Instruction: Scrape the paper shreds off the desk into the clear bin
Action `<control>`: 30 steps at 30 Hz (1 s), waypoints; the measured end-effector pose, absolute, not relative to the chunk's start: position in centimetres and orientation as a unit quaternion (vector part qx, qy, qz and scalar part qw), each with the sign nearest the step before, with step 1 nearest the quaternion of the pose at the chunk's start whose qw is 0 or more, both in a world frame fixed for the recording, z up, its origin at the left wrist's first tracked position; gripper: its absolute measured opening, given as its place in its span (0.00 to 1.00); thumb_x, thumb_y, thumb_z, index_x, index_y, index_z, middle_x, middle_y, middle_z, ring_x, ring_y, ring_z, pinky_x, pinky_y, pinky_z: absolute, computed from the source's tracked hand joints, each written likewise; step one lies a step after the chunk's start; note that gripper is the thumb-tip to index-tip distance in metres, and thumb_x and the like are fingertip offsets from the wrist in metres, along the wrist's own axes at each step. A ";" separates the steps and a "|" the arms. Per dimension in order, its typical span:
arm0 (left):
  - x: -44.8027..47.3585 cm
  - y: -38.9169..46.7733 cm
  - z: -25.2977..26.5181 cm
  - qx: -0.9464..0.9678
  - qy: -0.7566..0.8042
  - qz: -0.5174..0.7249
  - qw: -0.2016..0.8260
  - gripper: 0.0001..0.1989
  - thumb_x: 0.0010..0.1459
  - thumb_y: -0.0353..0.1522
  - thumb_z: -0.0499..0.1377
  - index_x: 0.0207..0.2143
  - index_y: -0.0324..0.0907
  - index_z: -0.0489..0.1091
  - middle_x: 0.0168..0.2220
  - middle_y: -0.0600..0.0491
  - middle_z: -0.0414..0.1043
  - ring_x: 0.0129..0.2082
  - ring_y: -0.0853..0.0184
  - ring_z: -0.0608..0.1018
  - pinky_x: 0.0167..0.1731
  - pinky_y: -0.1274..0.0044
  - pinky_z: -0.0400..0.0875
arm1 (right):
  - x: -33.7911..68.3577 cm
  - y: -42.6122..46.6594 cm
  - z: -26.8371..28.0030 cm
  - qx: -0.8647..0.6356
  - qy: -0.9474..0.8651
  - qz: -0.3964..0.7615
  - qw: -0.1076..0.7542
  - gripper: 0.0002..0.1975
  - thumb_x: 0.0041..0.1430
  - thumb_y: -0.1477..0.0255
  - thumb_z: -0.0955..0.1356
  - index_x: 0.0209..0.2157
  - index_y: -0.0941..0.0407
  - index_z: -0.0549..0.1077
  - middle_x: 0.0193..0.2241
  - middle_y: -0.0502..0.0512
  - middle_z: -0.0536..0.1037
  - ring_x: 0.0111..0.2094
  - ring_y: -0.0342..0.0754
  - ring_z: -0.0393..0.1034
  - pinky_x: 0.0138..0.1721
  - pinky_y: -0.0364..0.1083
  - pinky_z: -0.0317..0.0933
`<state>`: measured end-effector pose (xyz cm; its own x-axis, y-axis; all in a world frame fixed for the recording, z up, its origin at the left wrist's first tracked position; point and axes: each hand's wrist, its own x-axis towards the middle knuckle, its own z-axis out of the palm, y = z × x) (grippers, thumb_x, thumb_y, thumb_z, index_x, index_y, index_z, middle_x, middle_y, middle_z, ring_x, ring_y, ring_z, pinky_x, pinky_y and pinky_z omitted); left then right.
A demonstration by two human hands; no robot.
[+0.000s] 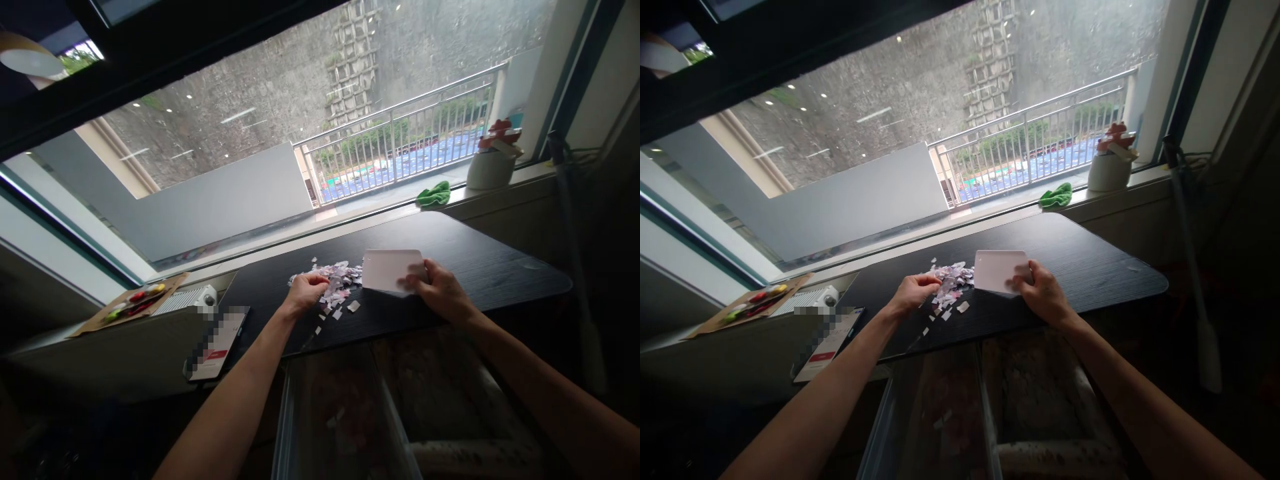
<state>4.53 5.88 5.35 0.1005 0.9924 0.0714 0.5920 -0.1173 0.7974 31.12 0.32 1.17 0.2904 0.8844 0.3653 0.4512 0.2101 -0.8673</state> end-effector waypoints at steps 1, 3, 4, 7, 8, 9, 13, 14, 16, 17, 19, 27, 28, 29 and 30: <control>4.4 5.9 5.4 0.664 0.587 0.334 0.320 0.07 0.45 0.30 0.60 0.27 0.39 0.77 0.25 0.54 0.77 0.26 0.69 0.75 0.30 0.79 0.68 | 31.1 0.3 1.1 -0.594 -0.561 0.201 0.541 0.08 0.47 0.67 0.67 0.31 0.54 0.70 0.27 0.53 0.78 0.29 0.49 0.72 0.32 0.47 0.65; 4.1 5.9 5.4 0.659 0.588 0.343 0.320 0.07 0.45 0.33 0.60 0.26 0.39 0.77 0.23 0.55 0.76 0.25 0.69 0.75 0.29 0.79 0.67 | 31.1 0.4 1.0 -0.591 -0.561 0.199 0.544 0.08 0.47 0.67 0.67 0.31 0.54 0.70 0.27 0.52 0.78 0.29 0.49 0.72 0.32 0.47 0.65; 3.9 5.8 5.5 0.663 0.591 0.338 0.312 0.09 0.46 0.35 0.60 0.25 0.39 0.77 0.23 0.55 0.76 0.25 0.69 0.74 0.29 0.79 0.67 | 31.2 0.4 1.0 -0.592 -0.561 0.196 0.545 0.08 0.47 0.67 0.67 0.31 0.54 0.70 0.27 0.52 0.78 0.29 0.49 0.72 0.31 0.47 0.65; 3.4 5.1 5.9 0.699 0.593 0.294 0.272 0.14 0.50 0.38 0.56 0.26 0.39 0.77 0.26 0.53 0.77 0.30 0.66 0.77 0.33 0.77 0.69 | 31.2 0.6 0.8 -0.599 -0.560 0.188 0.541 0.09 0.48 0.67 0.67 0.32 0.55 0.70 0.27 0.52 0.78 0.29 0.49 0.72 0.32 0.47 0.65; 3.1 4.7 6.1 0.716 0.591 0.273 0.251 0.14 0.51 0.38 0.56 0.28 0.39 0.78 0.29 0.52 0.78 0.33 0.64 0.77 0.35 0.76 0.69 | 31.2 0.6 0.8 -0.601 -0.559 0.189 0.539 0.09 0.48 0.67 0.67 0.32 0.55 0.70 0.27 0.52 0.78 0.29 0.49 0.72 0.32 0.47 0.65; 2.8 4.1 6.3 0.735 0.588 0.251 0.227 0.14 0.51 0.38 0.56 0.31 0.40 0.78 0.33 0.52 0.79 0.36 0.62 0.78 0.38 0.75 0.69 | 31.2 0.6 0.8 -0.603 -0.559 0.191 0.536 0.09 0.49 0.67 0.67 0.32 0.55 0.70 0.27 0.53 0.78 0.29 0.49 0.72 0.32 0.47 0.65; 1.1 1.1 6.8 0.772 0.611 0.142 0.105 0.15 0.46 0.41 0.61 0.34 0.43 0.77 0.36 0.49 0.78 0.39 0.57 0.77 0.40 0.70 0.69 | 31.2 0.4 1.0 -0.605 -0.561 0.201 0.528 0.09 0.49 0.67 0.67 0.32 0.55 0.70 0.27 0.54 0.78 0.29 0.50 0.73 0.32 0.47 0.66; 0.8 0.4 6.8 0.776 0.614 0.114 0.095 0.13 0.46 0.41 0.61 0.32 0.44 0.76 0.33 0.50 0.78 0.37 0.58 0.77 0.39 0.71 0.69 | 31.2 0.4 1.0 -0.605 -0.561 0.202 0.528 0.09 0.49 0.67 0.67 0.32 0.55 0.70 0.27 0.54 0.78 0.30 0.51 0.73 0.32 0.48 0.66; 0.5 -0.6 6.4 0.791 0.601 0.070 0.092 0.09 0.47 0.40 0.60 0.26 0.45 0.75 0.27 0.53 0.77 0.34 0.60 0.77 0.39 0.71 0.69 | 31.2 0.4 1.1 -0.603 -0.559 0.204 0.530 0.08 0.48 0.67 0.67 0.32 0.55 0.70 0.28 0.55 0.78 0.30 0.51 0.73 0.33 0.49 0.66; 0.6 -0.8 6.2 0.797 0.595 0.060 0.090 0.08 0.48 0.39 0.59 0.24 0.45 0.74 0.26 0.53 0.76 0.34 0.60 0.77 0.39 0.71 0.68 | 31.3 0.4 1.1 -0.603 -0.557 0.204 0.533 0.08 0.48 0.67 0.68 0.31 0.54 0.70 0.28 0.55 0.79 0.30 0.51 0.74 0.34 0.49 0.67; 1.2 -0.7 5.7 0.802 0.589 0.063 0.079 0.08 0.50 0.37 0.58 0.22 0.45 0.74 0.26 0.53 0.77 0.35 0.60 0.76 0.43 0.69 0.67 | 31.4 0.5 1.1 -0.600 -0.552 0.208 0.541 0.08 0.47 0.67 0.69 0.30 0.54 0.71 0.27 0.54 0.79 0.30 0.51 0.74 0.34 0.49 0.68; 5.5 0.7 4.4 0.799 0.579 0.149 0.063 0.07 0.54 0.34 0.58 0.26 0.44 0.74 0.31 0.51 0.78 0.41 0.59 0.74 0.54 0.59 0.57 | 30.9 0.6 1.1 -0.495 -0.556 0.348 0.570 0.15 0.45 0.62 0.72 0.34 0.55 0.70 0.31 0.57 0.82 0.33 0.54 0.78 0.36 0.50 0.71; 5.4 0.7 4.3 0.801 0.572 0.167 0.057 0.07 0.54 0.34 0.57 0.27 0.44 0.74 0.32 0.52 0.78 0.41 0.59 0.74 0.55 0.58 0.56 | 30.8 0.5 1.3 -0.486 -0.567 0.360 0.559 0.15 0.46 0.62 0.72 0.34 0.55 0.69 0.31 0.57 0.82 0.33 0.53 0.78 0.36 0.50 0.71; 5.1 0.7 4.1 0.800 0.568 0.187 0.047 0.07 0.55 0.34 0.57 0.27 0.44 0.74 0.32 0.52 0.77 0.42 0.60 0.73 0.56 0.58 0.54 | 30.7 0.3 1.4 -0.483 -0.579 0.365 0.546 0.14 0.46 0.63 0.71 0.33 0.55 0.69 0.31 0.57 0.82 0.33 0.53 0.78 0.36 0.50 0.71; 4.6 0.7 4.0 0.796 0.568 0.209 0.034 0.07 0.55 0.33 0.57 0.28 0.44 0.74 0.33 0.52 0.77 0.42 0.60 0.73 0.56 0.58 0.53 | 30.7 0.2 1.6 -0.486 -0.589 0.364 0.533 0.13 0.47 0.64 0.71 0.33 0.54 0.68 0.30 0.56 0.82 0.33 0.53 0.78 0.35 0.49 0.71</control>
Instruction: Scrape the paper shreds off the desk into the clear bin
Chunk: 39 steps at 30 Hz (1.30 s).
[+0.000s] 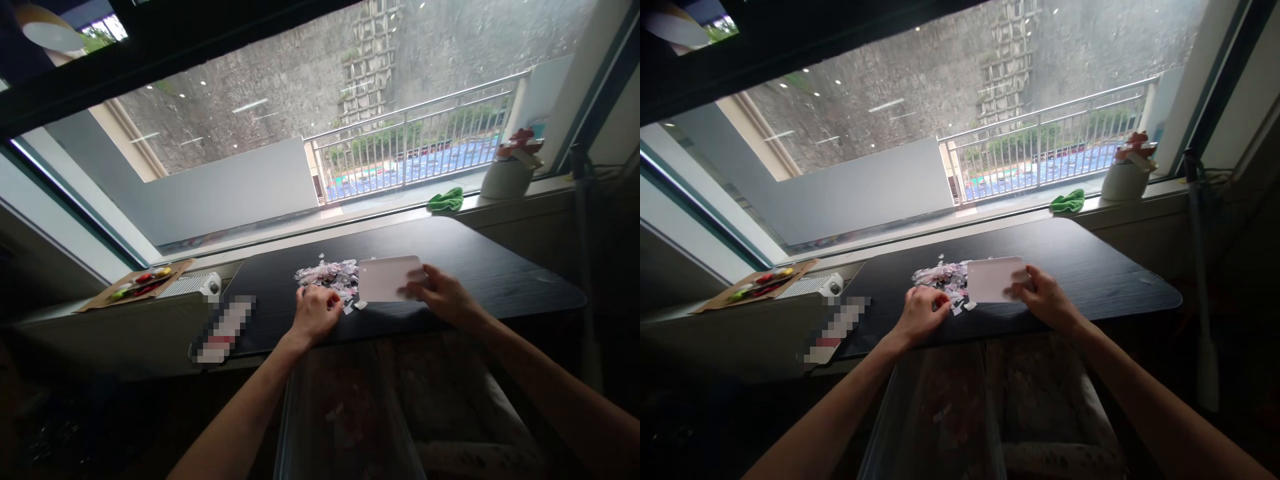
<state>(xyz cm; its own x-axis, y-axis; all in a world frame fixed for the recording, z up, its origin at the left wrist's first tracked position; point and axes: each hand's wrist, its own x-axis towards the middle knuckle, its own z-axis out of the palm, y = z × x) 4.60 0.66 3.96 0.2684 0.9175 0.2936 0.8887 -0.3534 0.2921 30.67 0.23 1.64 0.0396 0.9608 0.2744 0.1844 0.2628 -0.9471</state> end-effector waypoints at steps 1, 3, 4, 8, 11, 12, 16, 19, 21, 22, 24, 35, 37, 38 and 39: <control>4.0 0.6 3.8 0.788 0.570 0.231 0.021 0.07 0.56 0.33 0.56 0.29 0.44 0.74 0.33 0.53 0.77 0.42 0.60 0.73 0.57 0.57 0.52 | 30.7 0.1 1.9 -0.494 -0.599 0.356 0.520 0.12 0.47 0.65 0.70 0.32 0.54 0.68 0.30 0.56 0.82 0.33 0.53 0.78 0.35 0.49 0.71; 2.9 0.5 3.7 0.772 0.580 0.261 0.002 0.07 0.56 0.32 0.56 0.30 0.44 0.74 0.33 0.53 0.76 0.42 0.60 0.73 0.57 0.57 0.52 | 31.1 -0.1 2.5 -0.519 -0.614 0.331 0.495 0.09 0.48 0.67 0.69 0.32 0.54 0.68 0.29 0.55 0.82 0.32 0.52 0.78 0.33 0.48 0.70; 2.4 0.3 3.7 0.770 0.579 0.270 -0.004 0.06 0.55 0.32 0.56 0.30 0.44 0.74 0.32 0.53 0.76 0.42 0.61 0.72 0.58 0.57 0.52 | 31.3 -0.3 2.8 -0.529 -0.617 0.320 0.486 0.08 0.49 0.68 0.69 0.32 0.54 0.68 0.29 0.55 0.82 0.32 0.52 0.78 0.32 0.47 0.69; 2.9 -0.4 3.8 0.798 0.539 0.271 -0.003 0.06 0.55 0.31 0.57 0.30 0.45 0.75 0.32 0.53 0.75 0.43 0.60 0.72 0.60 0.56 0.48 | 31.9 -0.9 3.9 -0.558 -0.621 0.272 0.479 0.06 0.50 0.70 0.67 0.33 0.54 0.69 0.29 0.55 0.80 0.31 0.50 0.76 0.29 0.45 0.67; 5.2 -0.9 3.9 0.835 0.489 0.254 0.002 0.07 0.57 0.31 0.57 0.32 0.46 0.76 0.34 0.52 0.75 0.45 0.60 0.72 0.62 0.54 0.42 | 31.8 -1.2 4.3 -0.574 -0.633 0.243 0.460 0.05 0.48 0.71 0.66 0.31 0.55 0.70 0.27 0.54 0.79 0.29 0.48 0.74 0.29 0.45 0.65; 6.1 -0.9 3.9 0.843 0.480 0.244 0.006 0.07 0.57 0.32 0.57 0.33 0.47 0.77 0.36 0.52 0.76 0.46 0.59 0.71 0.62 0.54 0.41 | 31.7 -1.2 4.3 -0.581 -0.633 0.235 0.454 0.05 0.47 0.71 0.66 0.30 0.55 0.70 0.27 0.54 0.78 0.28 0.48 0.73 0.28 0.44 0.65; 9.1 -0.2 4.3 0.835 0.525 0.156 0.050 0.10 0.58 0.38 0.58 0.36 0.44 0.77 0.40 0.48 0.76 0.48 0.57 0.71 0.59 0.52 0.50 | 31.9 -0.6 3.5 -0.608 -0.596 0.220 0.475 0.07 0.46 0.70 0.67 0.30 0.56 0.70 0.25 0.52 0.77 0.27 0.47 0.71 0.27 0.44 0.64; 10.2 0.6 4.9 0.826 0.553 0.097 0.060 0.13 0.57 0.39 0.58 0.40 0.43 0.76 0.40 0.47 0.77 0.47 0.55 0.71 0.57 0.55 0.55 | 32.0 0.0 2.7 -0.595 -0.560 0.260 0.515 0.09 0.46 0.69 0.67 0.31 0.56 0.70 0.28 0.53 0.77 0.28 0.47 0.71 0.29 0.44 0.65; 10.4 1.0 5.5 0.824 0.558 0.081 0.061 0.12 0.57 0.36 0.57 0.41 0.44 0.76 0.39 0.48 0.77 0.47 0.56 0.71 0.57 0.55 0.55 | 31.9 0.2 2.2 -0.587 -0.524 0.284 0.548 0.10 0.45 0.68 0.68 0.32 0.56 0.70 0.29 0.53 0.76 0.29 0.47 0.71 0.30 0.45 0.65; 10.5 1.1 5.7 0.824 0.558 0.081 0.060 0.12 0.57 0.34 0.57 0.41 0.44 0.76 0.39 0.48 0.77 0.47 0.56 0.71 0.57 0.54 0.54 | 31.9 0.3 2.1 -0.585 -0.504 0.291 0.565 0.11 0.44 0.67 0.68 0.32 0.56 0.70 0.29 0.53 0.76 0.29 0.47 0.71 0.30 0.45 0.65; 10.6 1.2 6.1 0.828 0.552 0.084 0.056 0.12 0.57 0.31 0.56 0.40 0.45 0.77 0.39 0.50 0.77 0.48 0.57 0.71 0.59 0.53 0.50 | 31.7 0.4 1.9 -0.581 -0.472 0.301 0.591 0.12 0.44 0.66 0.69 0.32 0.56 0.69 0.29 0.53 0.75 0.29 0.47 0.70 0.29 0.45 0.65; 7.9 -0.9 4.8 0.880 0.468 0.085 -0.006 0.13 0.58 0.30 0.55 0.41 0.50 0.77 0.40 0.51 0.75 0.48 0.58 0.71 0.59 0.47 0.44 | 31.6 0.1 1.4 -0.561 -0.490 0.301 0.596 0.13 0.45 0.66 0.68 0.34 0.57 0.69 0.30 0.54 0.75 0.31 0.48 0.70 0.32 0.47 0.64; 6.4 -1.6 4.5 0.885 0.458 0.089 -0.016 0.14 0.58 0.28 0.55 0.42 0.50 0.76 0.37 0.52 0.75 0.46 0.58 0.71 0.59 0.46 0.44 | 31.6 0.0 1.4 -0.567 -0.492 0.295 0.591 0.13 0.45 0.66 0.68 0.34 0.57 0.69 0.30 0.54 0.75 0.31 0.48 0.70 0.32 0.47 0.64; 5.7 -1.9 4.3 0.885 0.456 0.095 -0.021 0.14 0.57 0.28 0.56 0.43 0.50 0.76 0.36 0.52 0.74 0.46 0.59 0.71 0.59 0.46 0.44 | 31.6 0.0 1.5 -0.570 -0.492 0.292 0.590 0.13 0.45 0.67 0.68 0.34 0.57 0.70 0.30 0.54 0.75 0.31 0.48 0.71 0.32 0.47 0.64; 5.1 -2.2 4.2 0.885 0.454 0.100 -0.026 0.15 0.57 0.28 0.55 0.44 0.50 0.75 0.36 0.52 0.74 0.45 0.59 0.71 0.59 0.46 0.45 | 31.5 0.0 1.5 -0.569 -0.491 0.292 0.592 0.13 0.45 0.67 0.68 0.34 0.57 0.70 0.29 0.54 0.75 0.30 0.48 0.71 0.32 0.47 0.64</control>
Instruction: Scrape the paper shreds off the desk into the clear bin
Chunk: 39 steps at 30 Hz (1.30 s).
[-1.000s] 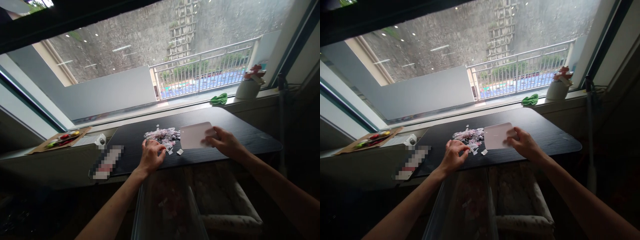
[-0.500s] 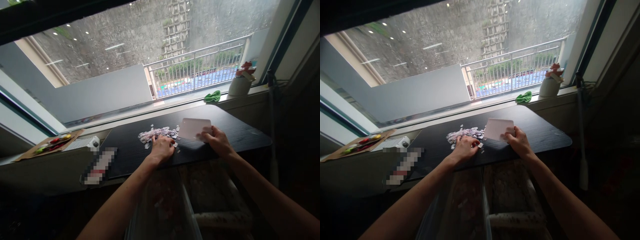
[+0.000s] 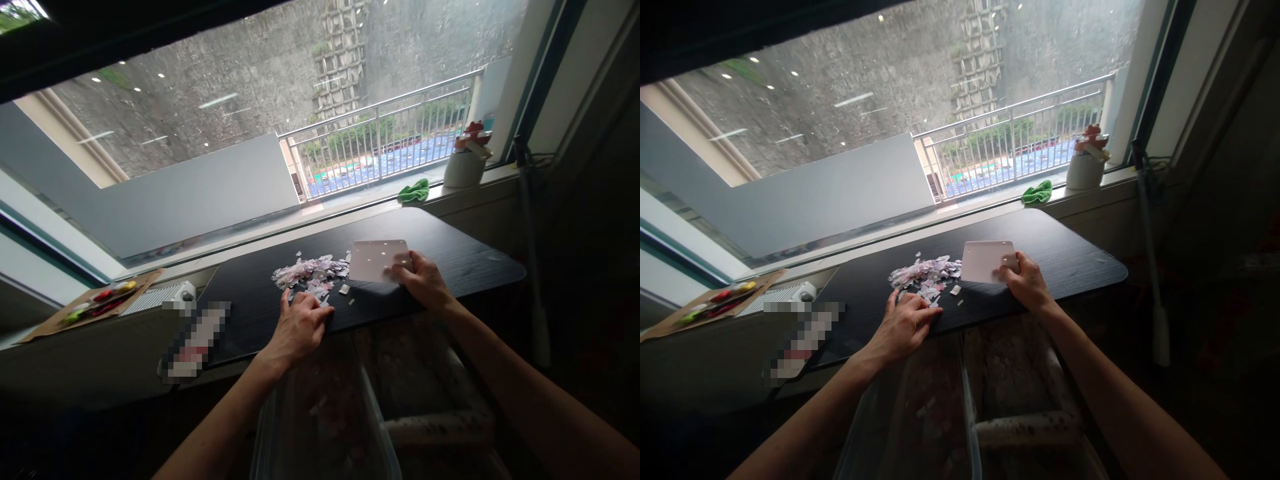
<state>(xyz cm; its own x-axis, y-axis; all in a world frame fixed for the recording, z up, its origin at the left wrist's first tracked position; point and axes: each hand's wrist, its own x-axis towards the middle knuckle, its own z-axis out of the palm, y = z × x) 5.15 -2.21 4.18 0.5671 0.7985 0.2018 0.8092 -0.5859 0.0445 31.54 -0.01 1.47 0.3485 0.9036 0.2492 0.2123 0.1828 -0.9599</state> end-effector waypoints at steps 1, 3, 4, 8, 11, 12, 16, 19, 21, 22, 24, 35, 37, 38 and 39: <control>4.7 -2.4 4.1 -0.885 -0.452 -0.107 0.032 0.15 0.57 0.27 0.55 0.44 0.50 0.75 0.37 0.52 0.73 0.45 0.60 0.71 0.59 0.46 0.45 | 31.5 0.0 1.5 -0.562 -0.490 0.296 0.597 0.13 0.44 0.67 0.68 0.33 0.57 0.70 0.29 0.53 0.75 0.30 0.48 0.71 0.31 0.47 0.65; 4.2 -2.5 3.8 -0.885 -0.446 -0.130 0.039 0.15 0.57 0.28 0.55 0.45 0.49 0.74 0.38 0.52 0.73 0.45 0.60 0.71 0.59 0.47 0.45 | 31.4 -0.1 1.4 -0.534 -0.494 0.316 0.610 0.12 0.44 0.67 0.69 0.33 0.56 0.70 0.28 0.52 0.76 0.29 0.47 0.71 0.30 0.46 0.65; 4.1 -2.5 3.7 -0.883 -0.445 -0.147 0.041 0.15 0.57 0.28 0.55 0.45 0.49 0.74 0.38 0.52 0.73 0.45 0.61 0.71 0.59 0.47 0.45 | 31.4 -0.2 1.4 -0.517 -0.500 0.328 0.612 0.12 0.43 0.67 0.69 0.32 0.56 0.70 0.27 0.51 0.76 0.28 0.47 0.71 0.30 0.46 0.66; 4.1 -1.7 3.2 -0.857 -0.461 -0.227 0.043 0.12 0.57 0.29 0.55 0.43 0.46 0.74 0.38 0.51 0.72 0.46 0.61 0.71 0.59 0.49 0.46 | 32.0 -0.7 1.1 -0.486 -0.550 0.359 0.577 0.09 0.44 0.70 0.69 0.31 0.55 0.70 0.26 0.49 0.77 0.29 0.47 0.74 0.31 0.44 0.67; 3.7 -1.0 2.5 -0.834 -0.478 -0.272 0.050 0.12 0.57 0.28 0.55 0.41 0.45 0.74 0.37 0.52 0.72 0.46 0.60 0.71 0.60 0.50 0.46 | 32.9 -1.1 1.3 -0.505 -0.571 0.344 0.548 0.08 0.45 0.71 0.68 0.31 0.54 0.70 0.26 0.49 0.78 0.29 0.47 0.75 0.30 0.43 0.67; 3.5 -0.9 2.2 -0.826 -0.484 -0.282 0.054 0.11 0.57 0.28 0.55 0.40 0.46 0.74 0.36 0.52 0.72 0.46 0.60 0.72 0.60 0.50 0.46 | 33.2 -1.1 1.5 -0.515 -0.569 0.335 0.546 0.08 0.45 0.71 0.68 0.31 0.54 0.70 0.26 0.49 0.79 0.29 0.47 0.75 0.28 0.43 0.66; 2.7 -0.5 1.1 -0.800 -0.506 -0.314 0.069 0.11 0.57 0.29 0.54 0.39 0.46 0.74 0.36 0.52 0.73 0.46 0.60 0.71 0.60 0.51 0.46 | 32.8 0.0 2.1 -0.519 -0.565 0.314 0.559 0.10 0.45 0.70 0.69 0.33 0.55 0.70 0.27 0.53 0.80 0.28 0.47 0.75 0.25 0.43 0.66; 2.6 -0.5 0.7 -0.788 -0.517 -0.328 0.070 0.10 0.56 0.29 0.54 0.39 0.46 0.74 0.37 0.52 0.73 0.47 0.60 0.71 0.60 0.52 0.46 | 31.8 1.1 2.2 -0.504 -0.582 0.335 0.543 0.11 0.46 0.69 0.69 0.34 0.56 0.69 0.28 0.54 0.81 0.29 0.48 0.76 0.26 0.43 0.67; 2.6 -0.7 0.6 -0.782 -0.521 -0.335 0.072 0.10 0.56 0.29 0.54 0.39 0.46 0.73 0.37 0.52 0.74 0.47 0.59 0.71 0.60 0.52 0.46 | 31.9 1.5 2.1 -0.511 -0.591 0.348 0.518 0.10 0.46 0.70 0.69 0.33 0.55 0.70 0.28 0.53 0.81 0.30 0.48 0.77 0.27 0.43 0.67; 2.7 -0.8 0.6 -0.781 -0.521 -0.337 0.075 0.10 0.56 0.29 0.54 0.39 0.46 0.73 0.38 0.52 0.74 0.47 0.59 0.71 0.60 0.52 0.46 | 32.3 1.5 2.1 -0.518 -0.593 0.351 0.506 0.09 0.45 0.71 0.69 0.33 0.55 0.70 0.28 0.53 0.80 0.30 0.48 0.77 0.27 0.43 0.67; 2.7 -1.0 0.7 -0.786 -0.513 -0.335 0.082 0.11 0.56 0.29 0.54 0.39 0.46 0.73 0.37 0.51 0.73 0.47 0.59 0.71 0.60 0.53 0.46 | 33.8 1.1 2.2 -0.535 -0.593 0.349 0.491 0.08 0.45 0.71 0.69 0.31 0.55 0.71 0.27 0.51 0.80 0.30 0.48 0.77 0.29 0.44 0.68; 6.8 -3.0 2.7 -0.873 -0.413 -0.260 0.020 0.12 0.57 0.32 0.57 0.43 0.46 0.74 0.41 0.50 0.73 0.50 0.58 0.70 0.62 0.51 0.40 | 37.0 0.2 3.0 -0.594 -0.509 0.364 0.505 0.07 0.41 0.74 0.71 0.28 0.55 0.74 0.25 0.50 0.78 0.27 0.48 0.73 0.28 0.45 0.68; 8.3 -3.0 3.0 -0.890 -0.402 -0.214 -0.018 0.15 0.57 0.34 0.58 0.47 0.45 0.72 0.45 0.48 0.72 0.52 0.57 0.69 0.62 0.50 0.42 | 37.2 0.2 2.8 -0.605 -0.511 0.361 0.492 0.07 0.40 0.73 0.71 0.27 0.55 0.74 0.25 0.50 0.79 0.27 0.48 0.73 0.29 0.45 0.68; 8.9 -3.0 3.0 -0.892 -0.405 -0.195 -0.039 0.17 0.57 0.36 0.59 0.49 0.45 0.71 0.47 0.47 0.72 0.53 0.56 0.69 0.61 0.50 0.44 | 37.3 0.1 2.7 -0.607 -0.511 0.367 0.485 0.08 0.39 0.73 0.72 0.27 0.56 0.74 0.25 0.51 0.79 0.28 0.48 0.73 0.29 0.45 0.68; 9.5 -2.9 2.9 -0.891 -0.413 -0.181 -0.057 0.19 0.56 0.37 0.60 0.51 0.44 0.70 0.49 0.46 0.71 0.53 0.55 0.69 0.61 0.49 0.46 | 37.5 -0.1 2.7 -0.607 -0.510 0.377 0.479 0.08 0.39 0.72 0.72 0.27 0.56 0.74 0.25 0.51 0.79 0.28 0.49 0.73 0.29 0.45 0.68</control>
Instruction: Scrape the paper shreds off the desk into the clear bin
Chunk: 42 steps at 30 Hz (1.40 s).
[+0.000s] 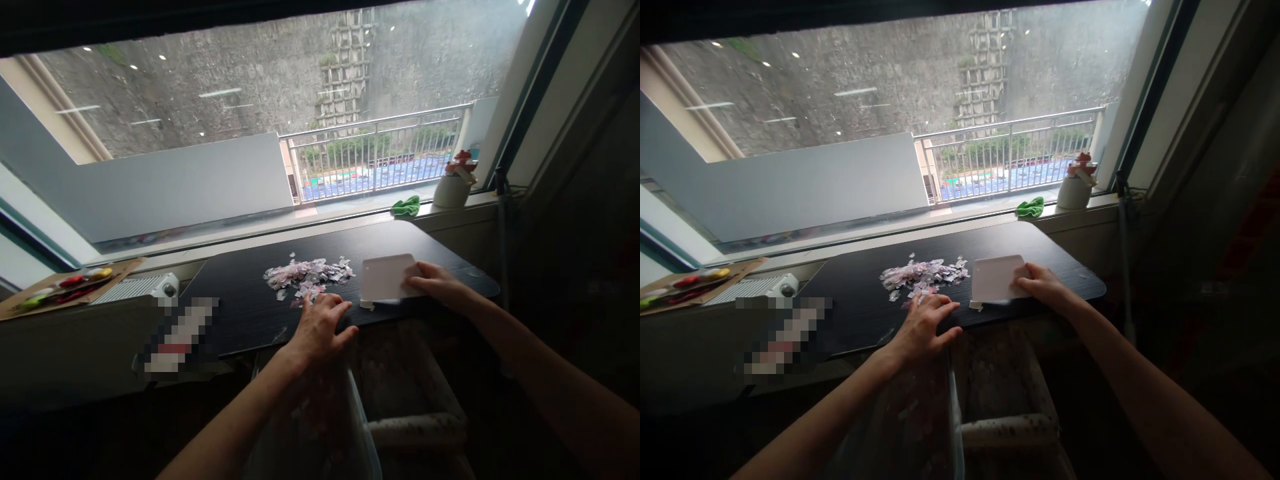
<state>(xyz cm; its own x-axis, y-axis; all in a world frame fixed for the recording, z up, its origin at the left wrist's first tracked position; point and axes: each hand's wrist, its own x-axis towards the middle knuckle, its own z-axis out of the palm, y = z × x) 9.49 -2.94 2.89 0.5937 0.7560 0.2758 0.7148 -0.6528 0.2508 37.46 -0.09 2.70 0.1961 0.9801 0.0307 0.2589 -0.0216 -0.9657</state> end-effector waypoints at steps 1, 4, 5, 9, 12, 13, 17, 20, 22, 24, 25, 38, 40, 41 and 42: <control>10.0 -2.9 2.8 0.888 0.422 0.171 0.071 0.22 0.55 0.38 0.61 0.52 0.43 0.68 0.50 0.45 0.70 0.54 0.54 0.69 0.61 0.49 0.47 | 37.6 -0.3 2.7 -0.606 -0.509 0.389 0.472 0.09 0.38 0.72 0.72 0.27 0.56 0.75 0.25 0.51 0.79 0.28 0.49 0.73 0.29 0.46 0.68; 10.8 -2.9 2.3 0.878 0.440 0.168 0.089 0.24 0.54 0.38 0.62 0.53 0.41 0.67 0.51 0.44 0.69 0.54 0.54 0.69 0.60 0.50 0.51 | 37.7 -1.0 3.0 -0.583 -0.510 0.440 0.455 0.09 0.37 0.73 0.73 0.27 0.56 0.75 0.25 0.52 0.80 0.27 0.49 0.74 0.28 0.46 0.68; 10.8 -3.0 2.1 0.876 0.442 0.174 0.088 0.23 0.54 0.37 0.62 0.52 0.41 0.68 0.50 0.45 0.69 0.54 0.54 0.69 0.60 0.50 0.51 | 37.7 -1.2 3.1 -0.574 -0.509 0.455 0.452 0.10 0.37 0.73 0.73 0.27 0.56 0.76 0.25 0.52 0.80 0.27 0.49 0.74 0.28 0.46 0.68; 10.8 -3.3 1.7 0.874 0.437 0.205 0.059 0.13 0.55 0.34 0.61 0.45 0.45 0.73 0.45 0.48 0.71 0.50 0.57 0.71 0.61 0.49 0.47 | 37.8 -1.4 3.0 -0.575 -0.494 0.444 0.478 0.10 0.37 0.73 0.73 0.27 0.55 0.76 0.26 0.51 0.81 0.27 0.49 0.74 0.28 0.45 0.69; 11.1 -3.7 1.6 0.884 0.413 0.215 0.027 0.09 0.56 0.33 0.60 0.41 0.48 0.75 0.41 0.50 0.72 0.48 0.58 0.71 0.61 0.48 0.44 | 38.2 -1.4 2.6 -0.587 -0.490 0.424 0.485 0.10 0.37 0.73 0.73 0.27 0.55 0.76 0.25 0.51 0.81 0.27 0.49 0.74 0.28 0.45 0.69; 11.2 -3.8 1.6 0.889 0.404 0.215 0.018 0.09 0.56 0.32 0.60 0.40 0.48 0.75 0.40 0.51 0.73 0.47 0.59 0.71 0.61 0.48 0.43 | 38.4 -1.4 2.5 -0.587 -0.491 0.424 0.484 0.10 0.37 0.73 0.73 0.28 0.55 0.76 0.26 0.51 0.81 0.27 0.49 0.74 0.28 0.46 0.69; 11.2 -3.9 2.0 0.903 0.374 0.213 0.003 0.09 0.56 0.31 0.59 0.40 0.49 0.76 0.39 0.51 0.73 0.46 0.59 0.71 0.62 0.49 0.43 | 38.9 -2.0 2.2 -0.576 -0.504 0.436 0.474 0.10 0.38 0.71 0.73 0.28 0.54 0.77 0.27 0.51 0.81 0.27 0.50 0.74 0.26 0.47 0.69; 9.6 -3.2 2.6 0.888 0.394 0.237 0.002 0.09 0.57 0.31 0.58 0.40 0.48 0.76 0.40 0.51 0.73 0.47 0.59 0.71 0.62 0.50 0.42 | 38.5 -2.3 2.5 -0.567 -0.513 0.433 0.478 0.09 0.39 0.70 0.73 0.28 0.52 0.76 0.26 0.52 0.81 0.27 0.51 0.73 0.24 0.47 0.69; 7.8 -2.4 2.9 0.862 0.435 0.260 -0.009 0.09 0.57 0.31 0.57 0.39 0.47 0.75 0.40 0.51 0.74 0.48 0.59 0.71 0.61 0.50 0.43 | 37.5 -2.1 2.7 -0.566 -0.511 0.417 0.495 0.09 0.39 0.69 0.73 0.28 0.52 0.76 0.25 0.52 0.80 0.25 0.50 0.72 0.23 0.47 0.68; 5.8 -1.7 3.0 0.837 0.474 0.273 -0.025 0.09 0.57 0.30 0.56 0.38 0.46 0.75 0.38 0.51 0.74 0.46 0.59 0.72 0.60 0.49 0.45 | 36.0 -1.6 2.9 -0.560 -0.513 0.407 0.507 0.09 0.39 0.70 0.72 0.28 0.53 0.75 0.25 0.51 0.79 0.25 0.49 0.72 0.23 0.46 0.67; 4.8 -1.5 3.0 0.827 0.488 0.278 -0.035 0.10 0.57 0.29 0.55 0.38 0.45 0.75 0.37 0.51 0.74 0.46 0.60 0.72 0.60 0.49 0.46 | 35.1 -1.4 3.0 -0.556 -0.518 0.405 0.508 0.09 0.40 0.70 0.72 0.28 0.53 0.74 0.25 0.51 0.79 0.25 0.48 0.72 0.23 0.45 0.67; 1.8 -1.8 0.7 0.785 0.529 0.318 -0.048 0.09 0.55 0.28 0.54 0.35 0.46 0.73 0.34 0.53 0.74 0.45 0.61 0.72 0.60 0.53 0.46 | 28.3 -1.1 2.3 -0.549 -0.584 0.371 0.470 0.07 0.43 0.71 0.69 0.28 0.54 0.72 0.26 0.50 0.77 0.28 0.47 0.72 0.30 0.45 0.66; 1.9 -1.8 0.7 0.788 0.527 0.314 -0.052 0.09 0.55 0.28 0.54 0.35 0.46 0.73 0.34 0.53 0.74 0.45 0.61 0.72 0.61 0.53 0.46 | 27.7 -1.2 2.3 -0.539 -0.569 0.410 0.466 0.08 0.42 0.71 0.70 0.29 0.54 0.71 0.27 0.51 0.78 0.29 0.48 0.73 0.31 0.46 0.68; 1.9 -1.8 0.7 0.789 0.527 0.312 -0.054 0.09 0.55 0.28 0.54 0.36 0.45 0.73 0.34 0.53 0.74 0.45 0.61 0.72 0.61 0.54 0.45 | 27.5 -1.3 2.3 -0.537 -0.563 0.424 0.463 0.08 0.41 0.71 0.70 0.29 0.54 0.71 0.27 0.51 0.78 0.30 0.49 0.74 0.32 0.47 0.68; 1.9 -1.8 0.6 0.789 0.528 0.310 -0.056 0.09 0.55 0.29 0.54 0.36 0.45 0.73 0.34 0.53 0.74 0.45 0.61 0.72 0.61 0.54 0.45 | 27.3 -1.3 2.3 -0.534 -0.559 0.435 0.461 0.09 0.41 0.71 0.70 0.29 0.54 0.72 0.28 0.52 0.79 0.31 0.50 0.74 0.33 0.47 0.69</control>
<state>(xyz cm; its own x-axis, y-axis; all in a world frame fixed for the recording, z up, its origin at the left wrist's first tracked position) 1.90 -1.85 0.63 0.2512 0.7981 0.5477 0.8671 -0.4370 0.2391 27.34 -1.33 2.32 -0.0045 0.9987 0.0510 0.1959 0.0509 -0.9793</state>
